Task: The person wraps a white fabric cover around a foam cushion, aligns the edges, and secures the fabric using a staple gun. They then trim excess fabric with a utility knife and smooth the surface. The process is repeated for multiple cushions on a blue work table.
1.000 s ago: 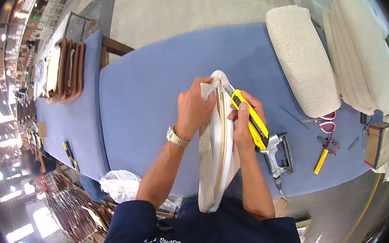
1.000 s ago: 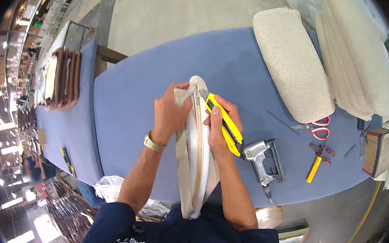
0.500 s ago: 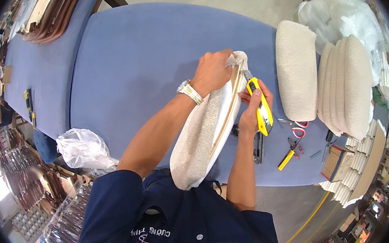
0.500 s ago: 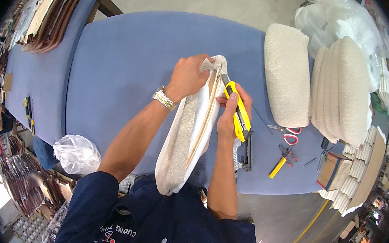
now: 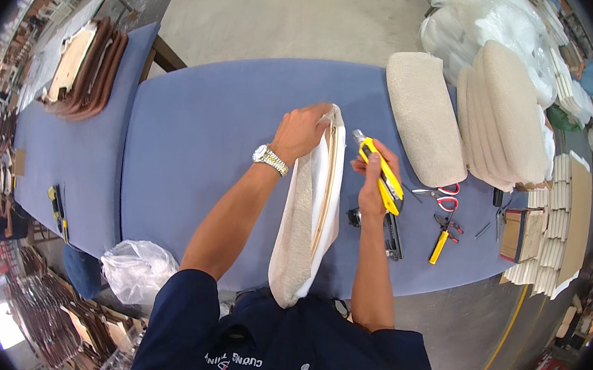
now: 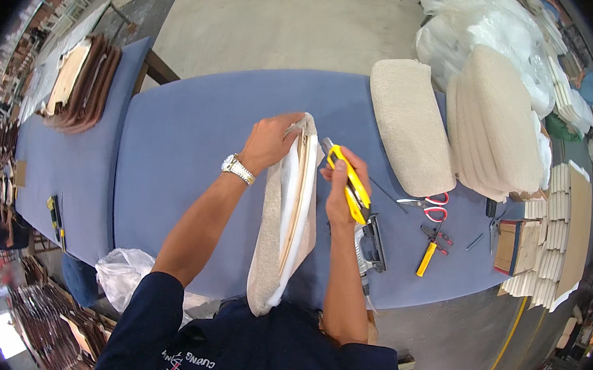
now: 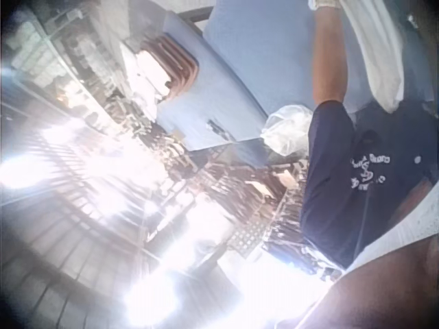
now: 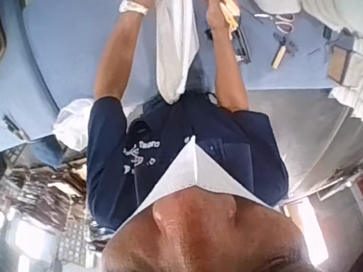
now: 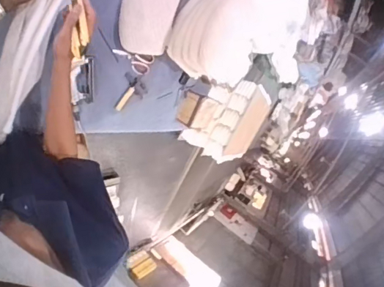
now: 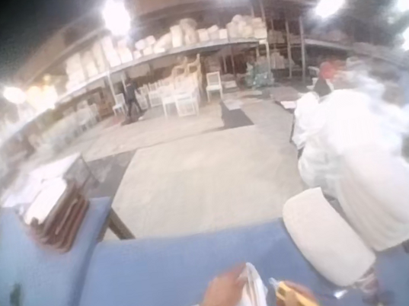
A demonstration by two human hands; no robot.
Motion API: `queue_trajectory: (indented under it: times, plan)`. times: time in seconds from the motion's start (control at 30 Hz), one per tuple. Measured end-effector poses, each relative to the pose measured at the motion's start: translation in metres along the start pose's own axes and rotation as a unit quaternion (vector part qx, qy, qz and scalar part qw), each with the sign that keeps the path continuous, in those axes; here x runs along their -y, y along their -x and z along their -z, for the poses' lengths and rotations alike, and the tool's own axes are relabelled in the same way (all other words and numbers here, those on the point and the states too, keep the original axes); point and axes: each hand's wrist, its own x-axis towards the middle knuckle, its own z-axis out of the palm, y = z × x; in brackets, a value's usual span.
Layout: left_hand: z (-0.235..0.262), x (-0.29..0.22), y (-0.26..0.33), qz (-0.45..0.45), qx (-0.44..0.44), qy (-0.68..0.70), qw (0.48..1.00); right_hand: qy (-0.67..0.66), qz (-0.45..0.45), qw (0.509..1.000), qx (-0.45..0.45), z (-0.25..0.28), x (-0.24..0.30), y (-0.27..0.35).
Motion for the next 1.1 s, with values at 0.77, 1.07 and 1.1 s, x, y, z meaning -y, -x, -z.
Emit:
queue_trajectory:
  times: [0.77, 1.07, 1.1]
  plan:
    - [-0.02, 0.013, -0.009, -0.005, -0.058, 0.008, 0.998, 0.106, 0.058, 0.993, 0.017, -0.038, -0.023, -0.033]
    - [-0.009, 0.0, -0.01, 0.08, 0.018, 0.017, 0.997, 0.083, 0.086, 0.992, -0.034, -0.049, -0.031, -0.033]
    - [-0.01, 0.002, -0.01, 0.066, 0.007, 0.017, 0.998, 0.081, 0.07, 0.994, -0.038, -0.05, -0.031, -0.033]
